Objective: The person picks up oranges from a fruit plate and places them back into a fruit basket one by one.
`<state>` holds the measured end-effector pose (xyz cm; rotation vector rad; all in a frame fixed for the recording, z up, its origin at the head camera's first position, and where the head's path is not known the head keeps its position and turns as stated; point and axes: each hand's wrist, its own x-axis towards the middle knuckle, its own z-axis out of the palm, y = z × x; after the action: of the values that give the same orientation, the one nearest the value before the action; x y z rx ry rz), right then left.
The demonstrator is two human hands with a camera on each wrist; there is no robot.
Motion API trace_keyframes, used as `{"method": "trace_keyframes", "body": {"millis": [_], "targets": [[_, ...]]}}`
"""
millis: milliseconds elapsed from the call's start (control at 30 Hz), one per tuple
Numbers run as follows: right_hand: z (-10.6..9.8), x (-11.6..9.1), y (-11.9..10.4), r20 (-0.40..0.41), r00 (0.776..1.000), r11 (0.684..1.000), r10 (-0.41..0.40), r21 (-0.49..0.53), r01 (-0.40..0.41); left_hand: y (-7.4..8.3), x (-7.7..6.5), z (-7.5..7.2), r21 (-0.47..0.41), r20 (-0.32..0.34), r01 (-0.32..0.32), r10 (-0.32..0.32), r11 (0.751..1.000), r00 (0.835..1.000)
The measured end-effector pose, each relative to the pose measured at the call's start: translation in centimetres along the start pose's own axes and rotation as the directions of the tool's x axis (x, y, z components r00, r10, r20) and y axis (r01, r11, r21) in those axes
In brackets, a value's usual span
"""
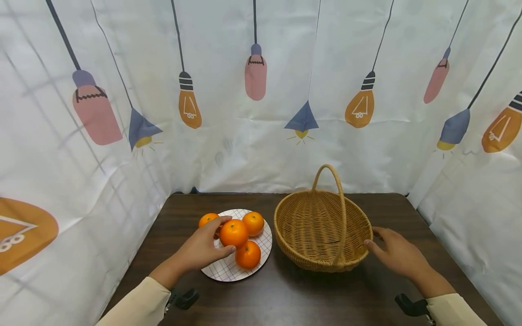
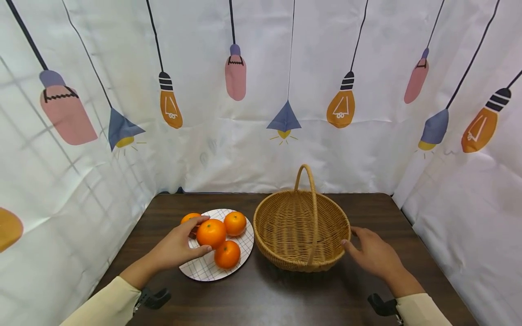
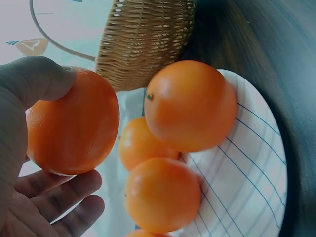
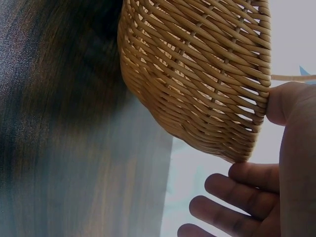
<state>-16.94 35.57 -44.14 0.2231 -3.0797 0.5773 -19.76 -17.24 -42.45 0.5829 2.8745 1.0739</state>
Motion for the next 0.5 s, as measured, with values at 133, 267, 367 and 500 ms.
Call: {"method": "trace_keyframes", "body": {"millis": [133,267,367,500], "targets": [[-0.1,0.0,0.0,-0.006,1.000,1.000,-0.005,0.003,0.005,0.7,0.5,0.1,-0.031,0.001,-0.016,0.016,0.999,1.000],[-0.1,0.0,0.0,-0.002,1.000,1.000,-0.004,0.005,0.004,1.3,0.9,0.4,-0.050,0.013,-0.018,0.019,0.999,1.000],[-0.1,0.0,0.0,-0.002,1.000,1.000,-0.005,0.006,0.005,1.9,1.1,0.6,-0.027,0.017,-0.017,0.017,1.000,1.000],[-0.2,0.1,0.0,-0.007,1.000,1.000,-0.015,0.012,0.015,2.5,1.3,0.7,-0.010,0.017,-0.018,0.018,1.000,1.000]]}}
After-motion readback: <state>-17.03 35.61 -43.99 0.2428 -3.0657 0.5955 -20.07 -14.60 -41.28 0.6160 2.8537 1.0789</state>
